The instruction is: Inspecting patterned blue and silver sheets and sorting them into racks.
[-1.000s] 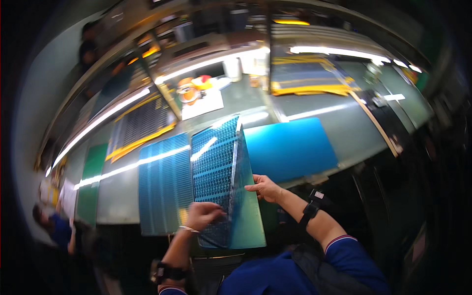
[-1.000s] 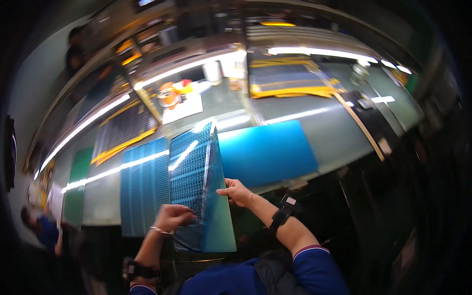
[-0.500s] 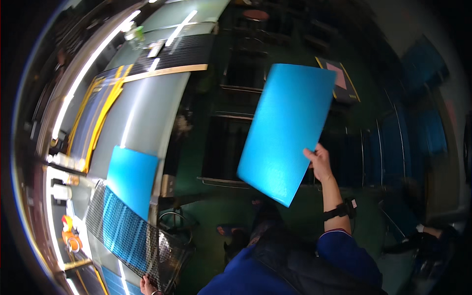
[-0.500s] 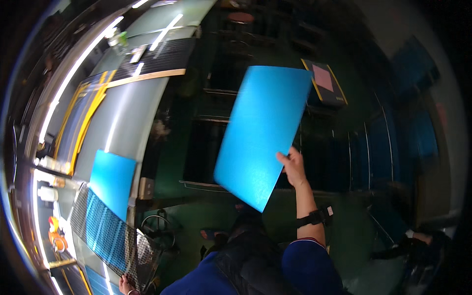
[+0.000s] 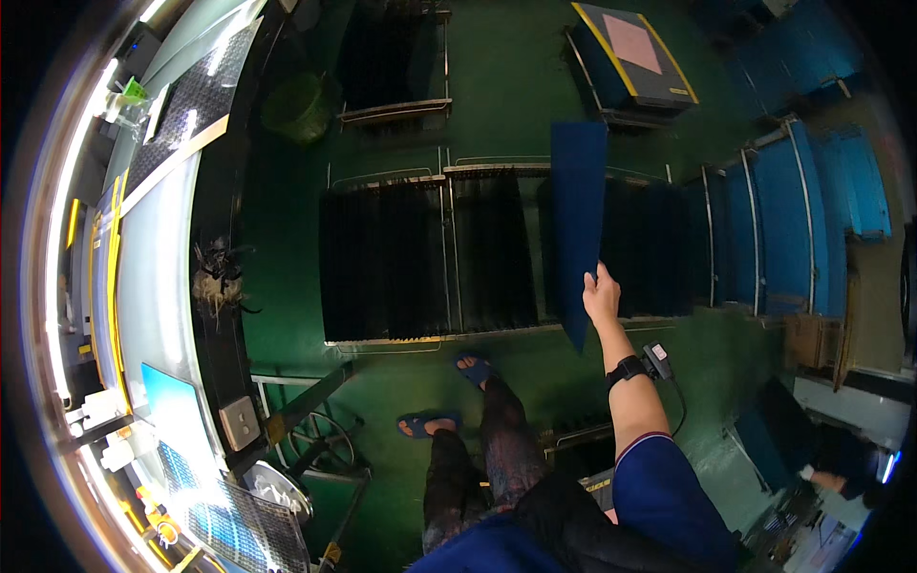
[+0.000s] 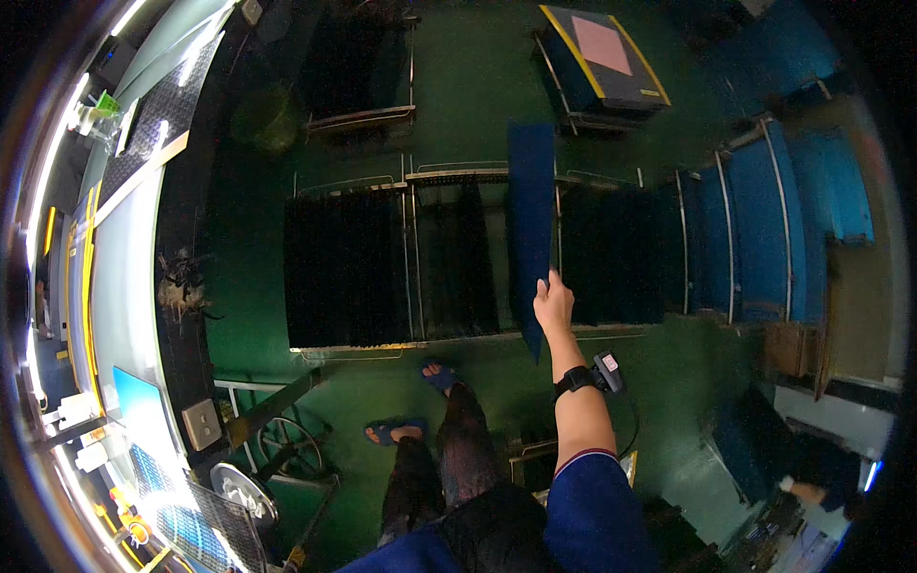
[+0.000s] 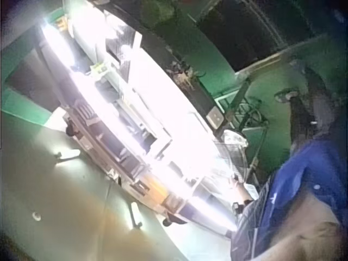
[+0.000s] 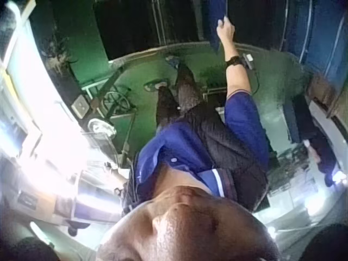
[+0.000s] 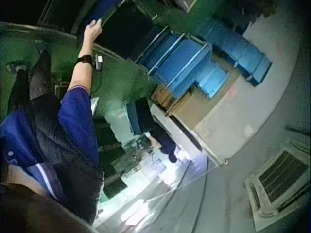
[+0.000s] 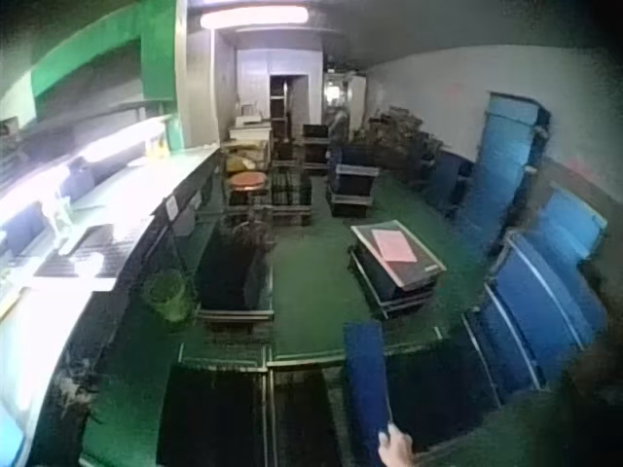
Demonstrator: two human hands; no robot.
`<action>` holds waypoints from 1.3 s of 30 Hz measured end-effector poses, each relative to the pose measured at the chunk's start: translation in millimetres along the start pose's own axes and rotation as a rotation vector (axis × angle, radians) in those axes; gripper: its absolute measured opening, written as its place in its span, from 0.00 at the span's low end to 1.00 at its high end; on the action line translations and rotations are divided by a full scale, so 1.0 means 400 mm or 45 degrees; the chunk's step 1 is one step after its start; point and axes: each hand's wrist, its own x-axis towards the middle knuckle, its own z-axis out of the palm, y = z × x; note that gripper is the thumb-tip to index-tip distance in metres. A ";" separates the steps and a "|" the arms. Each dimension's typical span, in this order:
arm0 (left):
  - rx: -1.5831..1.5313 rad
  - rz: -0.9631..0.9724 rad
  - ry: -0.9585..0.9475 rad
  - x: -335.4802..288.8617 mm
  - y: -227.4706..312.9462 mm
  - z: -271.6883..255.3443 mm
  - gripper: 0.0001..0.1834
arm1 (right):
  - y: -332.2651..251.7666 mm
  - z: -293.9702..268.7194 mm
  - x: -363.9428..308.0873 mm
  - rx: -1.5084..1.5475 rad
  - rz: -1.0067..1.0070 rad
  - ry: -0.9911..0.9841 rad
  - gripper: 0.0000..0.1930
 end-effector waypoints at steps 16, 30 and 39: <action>0.107 0.026 0.096 -0.047 0.025 0.039 0.18 | 0.102 0.182 0.135 -0.104 -0.041 -0.204 0.19; 0.130 0.020 0.123 -0.051 -0.008 0.023 0.19 | 0.048 0.219 0.185 -0.404 0.070 -0.374 0.14; 0.132 0.028 0.136 -0.050 -0.020 0.016 0.19 | 0.012 0.205 0.207 -0.465 0.048 -0.425 0.16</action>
